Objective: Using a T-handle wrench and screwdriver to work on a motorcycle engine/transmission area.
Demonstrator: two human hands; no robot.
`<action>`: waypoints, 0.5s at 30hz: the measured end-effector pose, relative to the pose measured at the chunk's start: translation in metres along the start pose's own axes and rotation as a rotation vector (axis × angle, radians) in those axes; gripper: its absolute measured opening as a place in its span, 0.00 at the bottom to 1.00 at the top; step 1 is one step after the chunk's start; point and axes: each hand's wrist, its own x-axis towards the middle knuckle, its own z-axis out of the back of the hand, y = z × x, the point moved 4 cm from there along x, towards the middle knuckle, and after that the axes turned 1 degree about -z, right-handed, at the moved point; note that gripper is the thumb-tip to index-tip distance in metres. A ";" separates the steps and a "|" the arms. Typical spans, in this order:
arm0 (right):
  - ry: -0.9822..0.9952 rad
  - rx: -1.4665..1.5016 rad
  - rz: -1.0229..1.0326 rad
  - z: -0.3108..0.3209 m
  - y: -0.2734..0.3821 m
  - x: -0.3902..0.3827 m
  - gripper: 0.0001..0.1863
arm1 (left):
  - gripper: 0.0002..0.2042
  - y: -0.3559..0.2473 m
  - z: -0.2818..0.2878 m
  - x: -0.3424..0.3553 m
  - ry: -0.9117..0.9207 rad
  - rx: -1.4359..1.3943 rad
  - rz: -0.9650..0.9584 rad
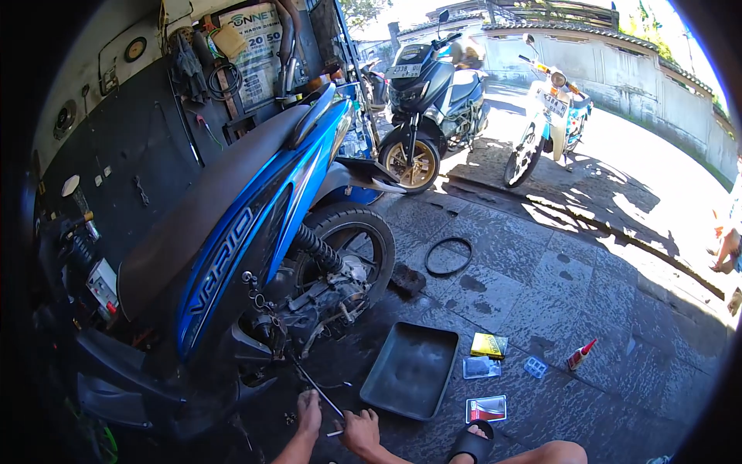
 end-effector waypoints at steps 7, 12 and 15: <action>-0.221 0.014 -0.068 -0.004 -0.009 0.002 0.19 | 0.37 -0.125 -0.008 -0.078 0.481 -0.070 -0.570; -0.332 0.159 -0.151 -0.003 -0.007 0.005 0.19 | 0.37 -0.124 -0.023 -0.070 0.566 -0.203 -0.467; -0.283 0.312 -0.228 0.003 0.005 0.007 0.20 | 0.35 -0.120 -0.028 -0.066 0.650 -0.359 -0.337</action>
